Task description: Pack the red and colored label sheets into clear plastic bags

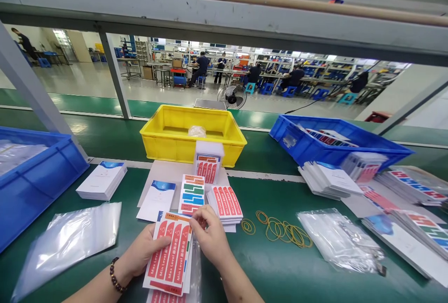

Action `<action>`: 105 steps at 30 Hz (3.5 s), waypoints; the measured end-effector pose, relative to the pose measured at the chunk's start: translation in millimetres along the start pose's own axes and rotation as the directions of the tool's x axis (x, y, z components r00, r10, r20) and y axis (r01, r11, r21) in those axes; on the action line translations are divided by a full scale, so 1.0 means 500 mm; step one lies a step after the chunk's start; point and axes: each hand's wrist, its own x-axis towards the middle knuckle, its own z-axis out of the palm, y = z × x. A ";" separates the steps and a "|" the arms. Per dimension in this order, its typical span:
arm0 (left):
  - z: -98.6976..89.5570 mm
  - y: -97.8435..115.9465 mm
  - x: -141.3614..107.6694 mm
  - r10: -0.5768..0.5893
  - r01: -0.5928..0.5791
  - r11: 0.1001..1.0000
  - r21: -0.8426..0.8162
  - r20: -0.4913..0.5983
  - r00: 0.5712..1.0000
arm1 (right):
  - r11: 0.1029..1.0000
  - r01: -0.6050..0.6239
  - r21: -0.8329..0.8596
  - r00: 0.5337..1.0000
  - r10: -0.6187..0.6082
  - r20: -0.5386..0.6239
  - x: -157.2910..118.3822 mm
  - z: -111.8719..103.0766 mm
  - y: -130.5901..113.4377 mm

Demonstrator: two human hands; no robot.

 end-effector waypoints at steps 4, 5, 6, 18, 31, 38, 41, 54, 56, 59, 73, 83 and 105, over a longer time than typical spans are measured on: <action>0.001 -0.001 0.002 -0.007 0.008 0.999 0.038 -0.013 1.000 | 0.999 0.007 0.047 1.000 -0.005 -0.026 0.000 0.005 0.005; 0.001 -0.001 0.002 -0.004 0.005 0.999 0.045 -0.016 1.000 | 0.998 -0.001 0.070 0.999 0.004 -0.038 -0.001 0.007 0.006; 0.002 -0.002 0.001 -0.003 0.004 0.999 0.049 -0.020 1.000 | 0.993 -0.024 0.117 0.998 0.030 -0.048 -0.002 0.010 0.007; -0.002 0.035 -0.007 0.103 -0.065 0.757 0.650 -0.021 0.994 | 0.644 -0.261 0.719 0.864 0.488 -0.123 0.019 -0.017 0.015; -0.008 0.035 -0.007 0.220 -0.223 0.631 0.743 0.104 0.970 | 0.663 -0.301 0.685 0.882 0.467 -0.065 0.020 -0.018 0.023; -0.019 0.014 0.003 0.253 -0.248 0.716 0.653 0.088 0.963 | 0.656 -0.374 0.656 0.883 0.467 0.037 0.020 -0.015 0.013; -0.018 0.014 0.002 0.237 -0.239 0.720 0.652 0.093 0.967 | 0.655 -0.365 0.662 0.878 0.478 0.012 0.020 -0.021 0.015; -0.012 0.023 0.001 0.209 -0.233 0.714 0.660 0.117 0.971 | 0.725 -0.332 0.603 0.919 0.393 0.033 0.017 -0.027 0.029; -0.011 0.023 0.001 0.211 -0.240 0.708 0.664 0.126 0.969 | 0.728 -0.353 0.588 0.916 0.397 0.059 0.017 -0.025 0.028; -0.011 0.021 0.002 0.220 -0.230 0.712 0.664 0.100 0.970 | 0.733 -0.362 0.576 0.920 0.379 0.096 0.013 -0.011 0.025; -0.013 0.008 0.007 0.394 -0.292 0.809 0.510 -0.101 0.913 | 0.947 -0.282 0.154 0.898 0.204 0.390 -0.007 0.005 -0.007; -0.001 0.024 -0.001 0.148 -0.042 0.867 0.497 -0.176 0.973 | 0.891 -0.399 0.215 0.887 0.315 0.338 -0.006 0.011 -0.007; -0.006 0.008 0.005 0.395 -0.262 0.677 0.688 -0.040 0.918 | 0.997 0.051 -0.053 0.950 -0.032 0.312 -0.016 0.025 -0.006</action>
